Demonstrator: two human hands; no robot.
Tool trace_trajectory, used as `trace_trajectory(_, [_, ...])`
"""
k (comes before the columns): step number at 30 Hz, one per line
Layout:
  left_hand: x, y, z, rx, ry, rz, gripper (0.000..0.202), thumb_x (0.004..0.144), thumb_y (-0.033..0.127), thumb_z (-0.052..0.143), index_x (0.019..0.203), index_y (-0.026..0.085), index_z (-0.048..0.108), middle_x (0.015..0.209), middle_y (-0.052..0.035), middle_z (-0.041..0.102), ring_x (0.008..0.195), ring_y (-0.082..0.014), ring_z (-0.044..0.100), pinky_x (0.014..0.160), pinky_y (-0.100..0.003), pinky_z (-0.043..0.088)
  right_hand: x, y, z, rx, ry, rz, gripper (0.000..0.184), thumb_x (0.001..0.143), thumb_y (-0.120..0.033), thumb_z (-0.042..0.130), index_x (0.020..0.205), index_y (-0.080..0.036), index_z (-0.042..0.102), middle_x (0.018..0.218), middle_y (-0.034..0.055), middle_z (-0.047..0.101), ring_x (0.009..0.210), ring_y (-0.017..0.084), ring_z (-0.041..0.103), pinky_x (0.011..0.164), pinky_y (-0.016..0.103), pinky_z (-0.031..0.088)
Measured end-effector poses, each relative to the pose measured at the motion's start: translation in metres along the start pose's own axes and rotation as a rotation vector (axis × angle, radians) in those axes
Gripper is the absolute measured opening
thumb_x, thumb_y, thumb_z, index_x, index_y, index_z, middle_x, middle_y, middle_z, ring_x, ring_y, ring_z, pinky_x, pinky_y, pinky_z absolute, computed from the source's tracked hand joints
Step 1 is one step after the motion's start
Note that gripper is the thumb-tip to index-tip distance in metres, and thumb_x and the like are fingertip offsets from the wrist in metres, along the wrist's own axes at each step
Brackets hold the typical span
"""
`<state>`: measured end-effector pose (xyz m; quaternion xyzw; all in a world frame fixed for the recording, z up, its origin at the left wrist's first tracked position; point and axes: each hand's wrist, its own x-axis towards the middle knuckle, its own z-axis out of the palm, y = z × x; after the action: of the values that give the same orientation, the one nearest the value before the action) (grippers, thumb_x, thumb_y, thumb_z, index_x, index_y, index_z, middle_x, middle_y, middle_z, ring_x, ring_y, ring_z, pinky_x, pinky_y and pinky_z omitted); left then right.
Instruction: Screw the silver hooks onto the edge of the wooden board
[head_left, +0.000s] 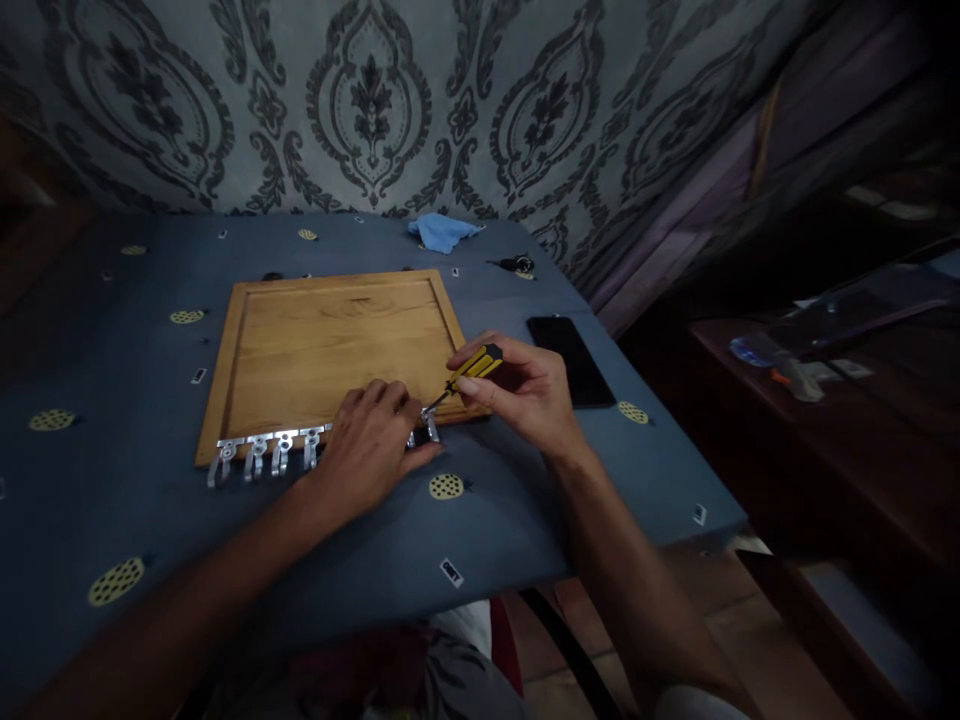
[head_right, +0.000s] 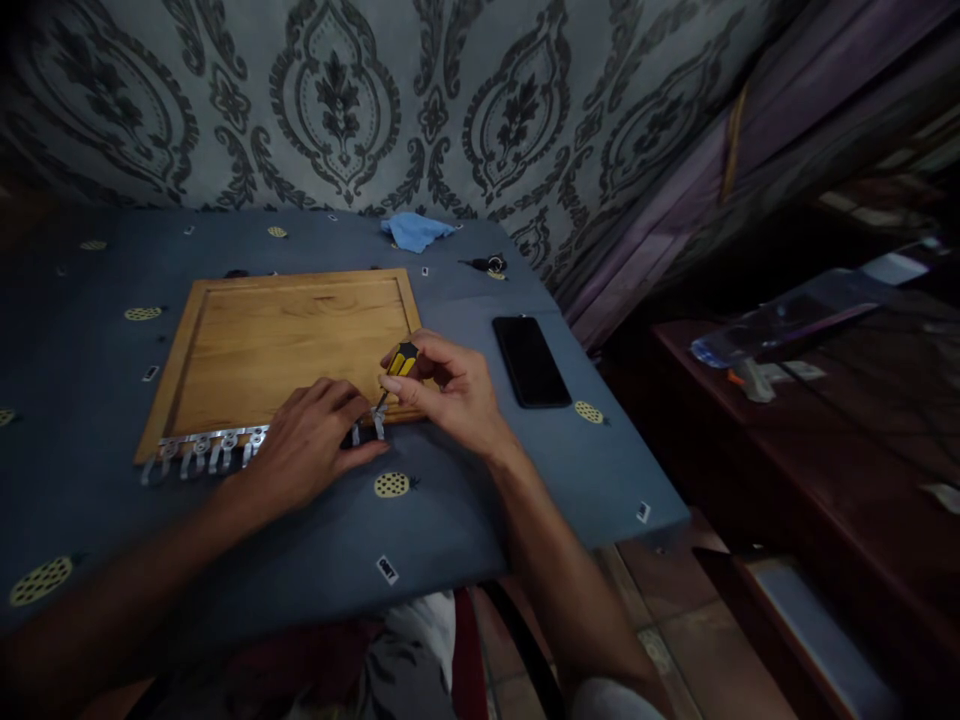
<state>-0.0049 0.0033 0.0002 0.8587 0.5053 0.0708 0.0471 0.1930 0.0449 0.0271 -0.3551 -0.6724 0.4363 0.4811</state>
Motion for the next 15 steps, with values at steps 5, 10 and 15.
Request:
trace_trajectory(5, [0.0005,0.0010,0.0001,-0.001,-0.011,-0.010,0.039,0.095,0.051,0.069,0.115,0.017,0.068,0.114,-0.0093,0.066,0.114,-0.0310,0.057,0.095,-0.044,0.047,-0.0012,0.0007,0.0037,0.056,0.016,0.075,0.035,0.073,-0.046,0.091,0.079,-0.019,0.069,0.082,0.0009,0.073,0.052,0.008,0.058,0.046,0.022,0.049])
trace_trajectory(10, [0.0010,0.0016,-0.0027,-0.007,-0.038,-0.006,0.041,0.096,0.052,0.068,0.116,0.016,0.068,0.116,-0.0101,0.066,0.115,-0.0325,0.058,0.096,-0.046,0.048,-0.0017,0.0023,0.0029,0.065,0.011,0.048,0.034,0.077,-0.048,0.088,0.091,-0.020,0.074,0.083,0.0005,0.072,0.059,0.009,0.063,0.056,0.024,0.055])
trace_trajectory(15, [0.0002,0.0016,-0.0036,0.003,-0.039,-0.007,0.042,0.096,0.052,0.066,0.116,0.016,0.068,0.118,-0.0103,0.066,0.117,-0.0333,0.058,0.096,-0.047,0.049,-0.0015,0.0047,0.0005,0.058,-0.005,0.050,0.032,0.081,-0.048,0.085,0.094,-0.020,0.079,0.086,0.0018,0.074,0.056,0.009,0.062,0.057,0.026,0.055])
